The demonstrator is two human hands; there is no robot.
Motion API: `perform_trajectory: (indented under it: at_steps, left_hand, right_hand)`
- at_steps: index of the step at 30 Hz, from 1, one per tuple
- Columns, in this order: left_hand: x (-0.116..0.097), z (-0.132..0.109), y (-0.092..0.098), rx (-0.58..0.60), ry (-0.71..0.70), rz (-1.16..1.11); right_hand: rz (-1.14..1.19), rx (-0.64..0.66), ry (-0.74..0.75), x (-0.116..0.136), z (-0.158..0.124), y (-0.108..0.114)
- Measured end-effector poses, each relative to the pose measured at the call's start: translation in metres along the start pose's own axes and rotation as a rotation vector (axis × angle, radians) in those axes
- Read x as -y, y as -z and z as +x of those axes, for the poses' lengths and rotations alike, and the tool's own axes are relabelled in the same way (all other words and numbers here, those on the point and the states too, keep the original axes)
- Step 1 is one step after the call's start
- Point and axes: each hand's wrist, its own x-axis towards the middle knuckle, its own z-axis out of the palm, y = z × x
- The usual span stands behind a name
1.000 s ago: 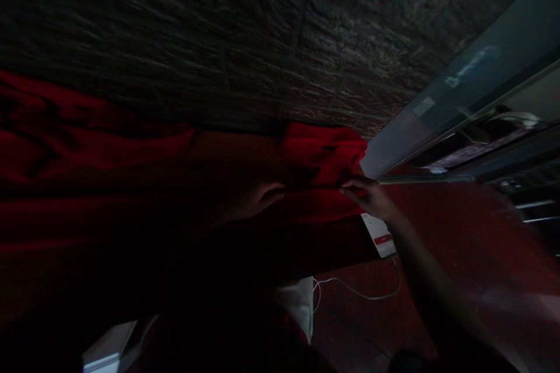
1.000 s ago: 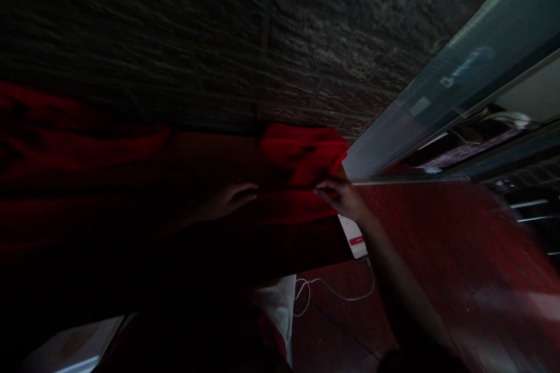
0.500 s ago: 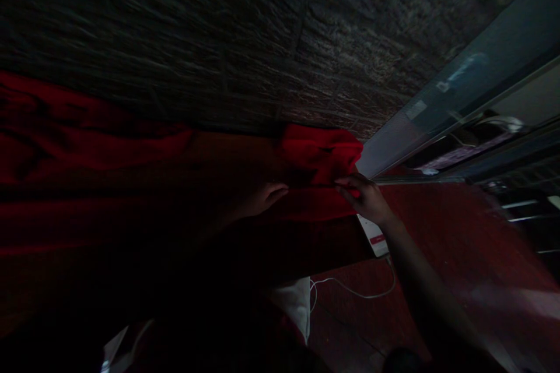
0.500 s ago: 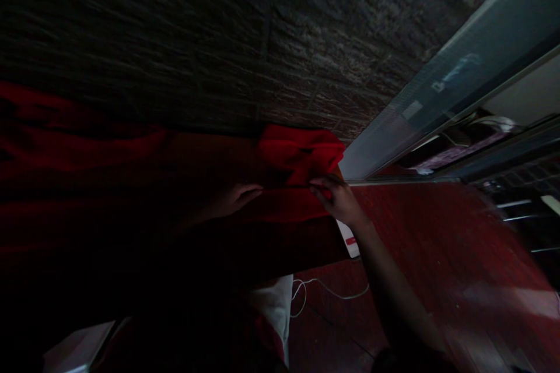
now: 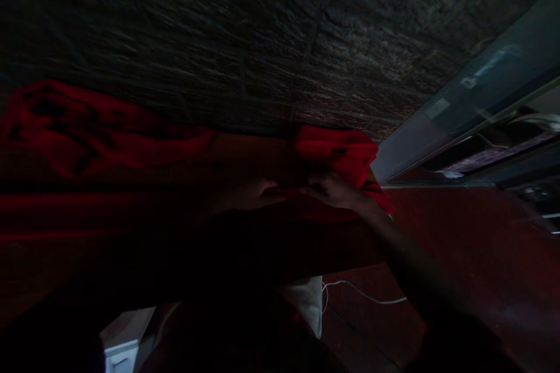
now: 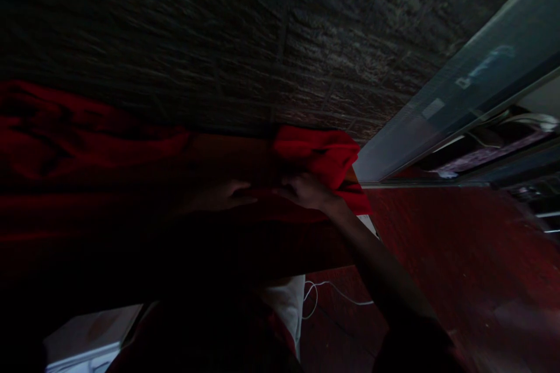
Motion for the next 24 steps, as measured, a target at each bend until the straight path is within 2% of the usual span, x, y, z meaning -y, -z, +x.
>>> perform_trajectory:
  at_steps: [2,4,8,11,13,16,18,22,23,24]
  left_hand:
    - [0.008,-0.015,0.008,0.006,0.060,-0.010]
    - [0.014,-0.027,0.018,-0.011,0.092,-0.053]
    - [0.021,-0.036,0.036,0.076,0.058,-0.122]
    - [0.031,-0.038,0.049,0.131,0.140,-0.092]
    - [0.041,-0.044,0.059,0.192,0.192,-0.071]
    - [0.058,-0.065,0.073,0.313,0.133,-0.063]
    - [0.068,-0.084,0.081,0.280,0.120,-0.069]
    - [0.080,-0.124,0.086,0.102,0.163,-0.176]
    - [0.083,-0.132,0.085,0.076,0.163,-0.188]
    - [0.086,-0.140,0.085,0.053,0.165,-0.183]
  right_hand:
    - [0.103,0.006,-0.038,0.005,0.001,0.002]
    - [0.205,0.069,-0.074,0.010,0.002,0.005]
    - [0.349,0.344,-0.116,0.018,0.010,0.015]
    - [0.456,0.478,-0.088,0.021,0.021,0.021]
    - [0.464,0.508,-0.072,0.021,0.027,0.022]
    - [0.437,0.500,-0.089,0.017,0.034,0.023]
    - [0.451,0.541,-0.108,0.016,0.036,0.025]
    - [0.443,0.704,-0.128,0.020,0.040,0.026]
    - [0.420,0.699,-0.119,0.021,0.042,0.025]
    - [0.383,0.631,-0.105,0.022,0.043,0.022]
